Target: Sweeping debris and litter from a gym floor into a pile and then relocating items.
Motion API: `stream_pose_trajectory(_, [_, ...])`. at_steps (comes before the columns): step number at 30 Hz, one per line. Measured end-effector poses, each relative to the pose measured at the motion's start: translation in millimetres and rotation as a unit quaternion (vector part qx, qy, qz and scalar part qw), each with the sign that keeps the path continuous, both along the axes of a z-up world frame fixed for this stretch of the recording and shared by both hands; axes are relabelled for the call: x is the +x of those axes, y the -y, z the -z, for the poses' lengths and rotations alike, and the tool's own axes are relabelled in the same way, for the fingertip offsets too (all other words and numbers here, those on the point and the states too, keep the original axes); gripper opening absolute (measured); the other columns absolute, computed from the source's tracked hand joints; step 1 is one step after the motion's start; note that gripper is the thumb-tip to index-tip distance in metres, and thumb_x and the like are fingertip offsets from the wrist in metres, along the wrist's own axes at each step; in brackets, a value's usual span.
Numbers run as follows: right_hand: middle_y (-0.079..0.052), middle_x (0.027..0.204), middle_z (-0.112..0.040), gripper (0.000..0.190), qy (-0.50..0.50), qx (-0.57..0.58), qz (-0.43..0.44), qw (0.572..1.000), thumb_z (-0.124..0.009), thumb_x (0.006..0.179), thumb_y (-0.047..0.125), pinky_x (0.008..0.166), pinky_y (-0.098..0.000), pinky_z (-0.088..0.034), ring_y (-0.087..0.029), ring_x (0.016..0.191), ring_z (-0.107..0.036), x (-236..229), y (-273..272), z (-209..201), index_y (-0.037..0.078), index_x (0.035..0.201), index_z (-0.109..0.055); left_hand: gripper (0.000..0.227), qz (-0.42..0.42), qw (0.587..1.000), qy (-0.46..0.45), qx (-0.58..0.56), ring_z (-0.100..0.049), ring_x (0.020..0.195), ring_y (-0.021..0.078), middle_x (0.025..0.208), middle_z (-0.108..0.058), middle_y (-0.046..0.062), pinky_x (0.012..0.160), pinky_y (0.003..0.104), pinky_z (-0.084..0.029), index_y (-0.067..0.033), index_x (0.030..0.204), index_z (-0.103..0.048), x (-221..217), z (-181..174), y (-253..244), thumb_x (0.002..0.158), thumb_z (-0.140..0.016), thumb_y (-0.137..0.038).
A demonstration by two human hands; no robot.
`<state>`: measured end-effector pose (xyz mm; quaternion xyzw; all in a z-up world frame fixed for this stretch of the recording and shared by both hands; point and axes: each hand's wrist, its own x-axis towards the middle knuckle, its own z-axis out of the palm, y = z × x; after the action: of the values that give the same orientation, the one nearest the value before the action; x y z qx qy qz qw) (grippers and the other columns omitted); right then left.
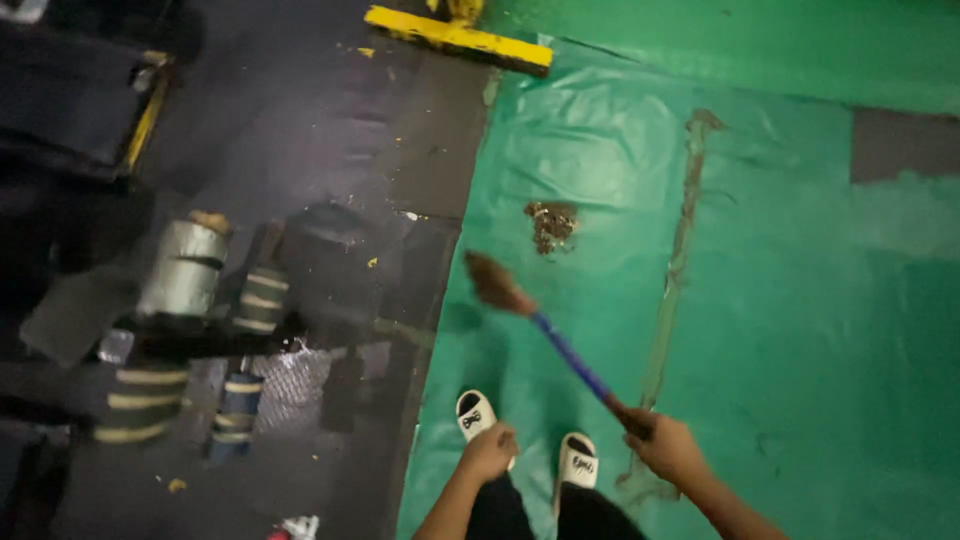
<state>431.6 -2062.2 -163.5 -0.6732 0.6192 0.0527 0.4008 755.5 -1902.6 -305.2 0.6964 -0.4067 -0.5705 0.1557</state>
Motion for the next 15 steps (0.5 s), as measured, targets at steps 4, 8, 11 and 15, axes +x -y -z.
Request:
stream_pose_trajectory(4, [-0.017,0.088,-0.077,0.044,-0.032,0.138,0.049,0.989,-0.071,0.082,0.031,0.075,-0.0470,-0.062,-0.034,0.076,-0.079,51,-2,15,0.027,0.125,-0.075,0.039,0.100,0.992,0.054,0.048,-0.066,0.112,0.0308,0.119,-0.071,0.013,0.095,0.041,-0.053,-0.0143,0.121,-0.070,61,-37,93,0.087,-0.074,-0.033])
stream_pose_trajectory(8, [-0.007,0.105,-0.079,0.046,-0.109,0.202,0.003,0.973,-0.077,0.077,0.030,0.085,-0.0414,-0.064,-0.028,0.092,-0.077,49,-4,99,0.025,0.123,-0.073,0.043,0.093,0.995,0.044,0.001,-0.068,0.113,0.0296,0.119,-0.072,0.010,0.096,0.042,-0.053,-0.0139,0.125,-0.067,123,-80,163,0.088,-0.073,-0.035])
stream_pose_trajectory(11, [-0.008,0.109,-0.078,0.045,-0.147,0.109,-0.051,0.982,-0.078,0.075,0.029,0.088,-0.0420,-0.062,-0.029,0.098,-0.075,57,14,119,0.022,0.119,-0.076,0.045,0.044,0.998,0.028,-0.038,-0.068,0.113,0.0276,0.120,-0.072,0.008,0.096,0.041,-0.053,-0.0142,0.127,-0.065,163,-85,178,0.088,-0.075,-0.034])
stream_pose_trajectory(15, [-0.010,0.105,-0.079,0.041,-0.205,0.064,-0.023,0.976,-0.079,0.079,0.027,0.081,-0.0439,-0.060,-0.032,0.091,-0.073,102,59,66,0.023,0.121,-0.078,0.045,-0.023,0.998,0.015,-0.055,-0.070,0.114,0.0232,0.121,-0.074,0.009,0.097,0.038,-0.054,-0.0130,0.126,-0.067,192,-34,168,0.088,-0.076,-0.035])
